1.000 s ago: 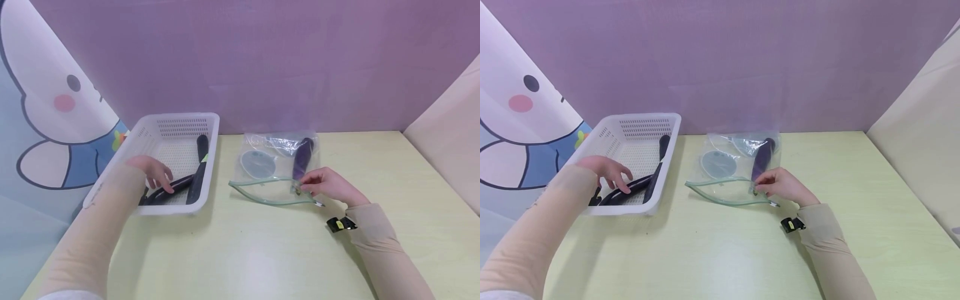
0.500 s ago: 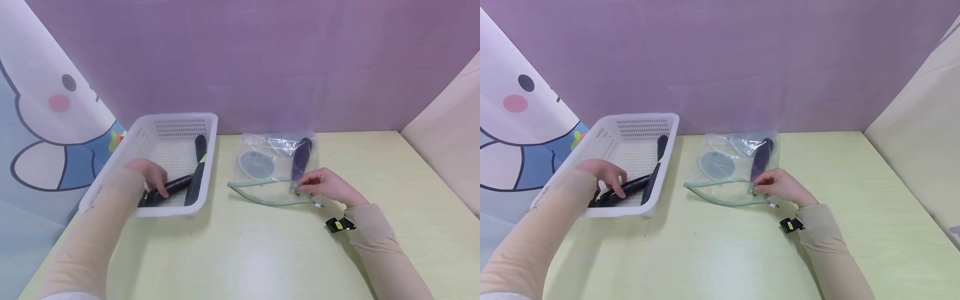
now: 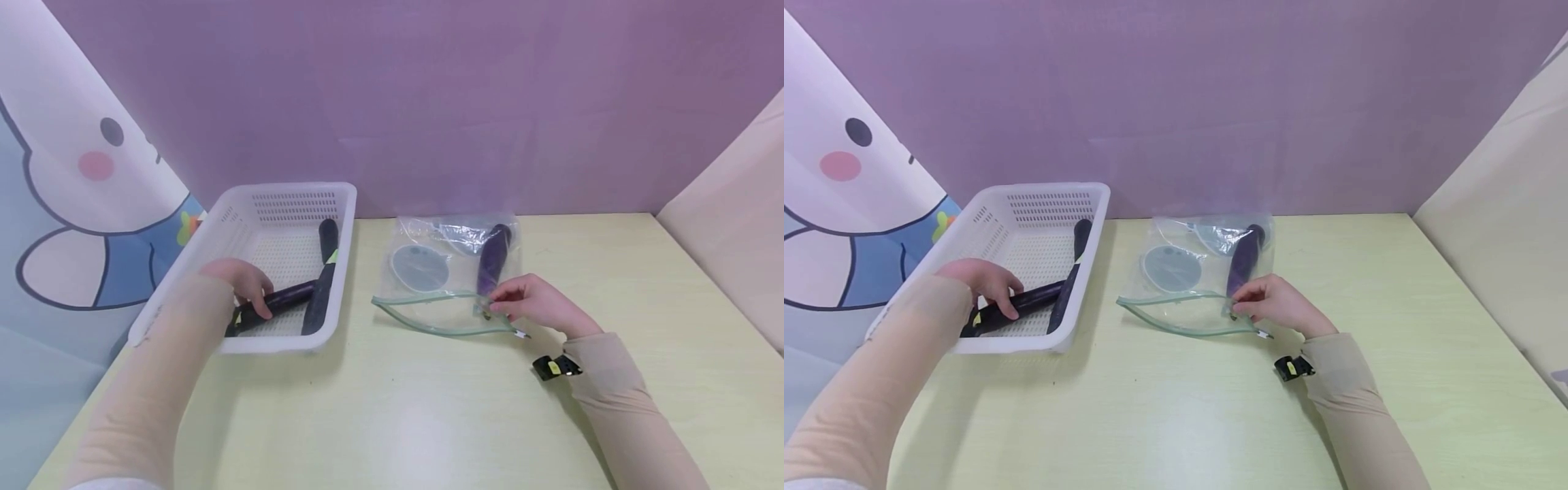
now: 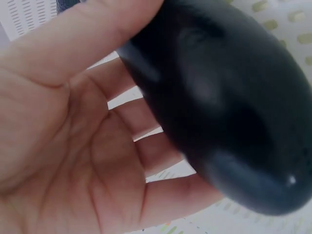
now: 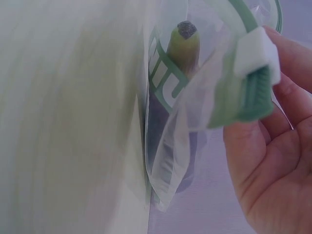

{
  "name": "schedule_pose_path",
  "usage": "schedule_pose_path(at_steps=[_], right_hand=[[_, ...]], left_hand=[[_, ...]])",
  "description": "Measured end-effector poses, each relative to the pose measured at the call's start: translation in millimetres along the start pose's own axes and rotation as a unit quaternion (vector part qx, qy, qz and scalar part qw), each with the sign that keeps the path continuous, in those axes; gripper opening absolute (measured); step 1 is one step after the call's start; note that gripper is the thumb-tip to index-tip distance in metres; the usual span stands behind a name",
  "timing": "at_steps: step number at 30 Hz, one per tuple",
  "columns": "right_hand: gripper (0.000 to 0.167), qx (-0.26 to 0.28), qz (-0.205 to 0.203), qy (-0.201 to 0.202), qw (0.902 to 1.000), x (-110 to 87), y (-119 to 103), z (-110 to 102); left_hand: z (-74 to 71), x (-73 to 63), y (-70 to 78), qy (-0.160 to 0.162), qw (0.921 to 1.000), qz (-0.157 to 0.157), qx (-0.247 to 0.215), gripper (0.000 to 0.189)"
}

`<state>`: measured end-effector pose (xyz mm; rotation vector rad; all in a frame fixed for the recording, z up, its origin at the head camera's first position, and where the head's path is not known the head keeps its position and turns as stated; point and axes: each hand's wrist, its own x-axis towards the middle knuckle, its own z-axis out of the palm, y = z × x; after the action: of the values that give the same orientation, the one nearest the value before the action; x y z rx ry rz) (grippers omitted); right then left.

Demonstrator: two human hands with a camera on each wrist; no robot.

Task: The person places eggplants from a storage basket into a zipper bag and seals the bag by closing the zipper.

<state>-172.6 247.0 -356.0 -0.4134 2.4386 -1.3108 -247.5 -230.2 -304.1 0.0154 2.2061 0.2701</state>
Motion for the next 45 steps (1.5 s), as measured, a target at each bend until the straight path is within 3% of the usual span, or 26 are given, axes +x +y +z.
schedule_pose_path(at_steps=[9,16,21,23,26,28,31,34,37,41,45], right_hand=[[0.024,0.002,-0.001,-0.002,1.0000,-0.1,-1,0],[0.023,0.002,-0.003,-0.002,1.0000,0.5,0,1],[0.023,0.002,-0.002,-0.001,1.0000,0.0,0,1],[0.023,0.001,-0.003,-0.001,1.0000,-0.1,0,1],[0.023,-0.001,-0.004,-0.002,1.0000,-0.1,0,1],[0.023,-0.001,-0.004,-0.003,1.0000,0.0,0,1],[0.023,-0.001,-0.004,-0.002,1.0000,0.2,0,1],[0.023,0.001,-0.003,-0.003,1.0000,0.3,0,1],[0.024,0.004,-0.004,-0.005,1.0000,0.6,0,1],[0.024,0.005,-0.006,-0.007,0.9999,1.2,1,1],[0.024,0.003,-0.004,-0.007,1.0000,2.0,2,1]], left_hand=[[-2.0,-0.2,-0.1,-0.003,0.9996,0.009,0.025,0.073],[-2.2,-6.3,2.7,0.023,0.9994,-0.020,0.016,0.065],[-3.5,-14.3,2.4,0.081,0.9941,-0.055,-0.048,0.070],[-4.5,-16.2,0.1,0.118,0.9876,-0.065,-0.080,0.068],[-6.7,-16.0,-3.9,0.151,0.9840,-0.060,-0.074,0.063],[-7.7,-15.2,-7.1,0.177,0.9783,-0.052,-0.095,0.063],[-9.1,-11.5,-10.5,0.155,0.9854,-0.027,-0.066,0.059],[-10.7,-7.5,-13.3,0.100,0.9943,0.002,-0.039,0.057],[-11.8,-4.4,-15.9,0.057,0.9967,0.014,-0.056,0.061],[-13.2,-0.9,-20.2,0.055,0.9954,0.038,-0.069,0.063],[-14.9,-1.0,-21.9,0.081,0.9908,0.066,-0.086,0.067]])
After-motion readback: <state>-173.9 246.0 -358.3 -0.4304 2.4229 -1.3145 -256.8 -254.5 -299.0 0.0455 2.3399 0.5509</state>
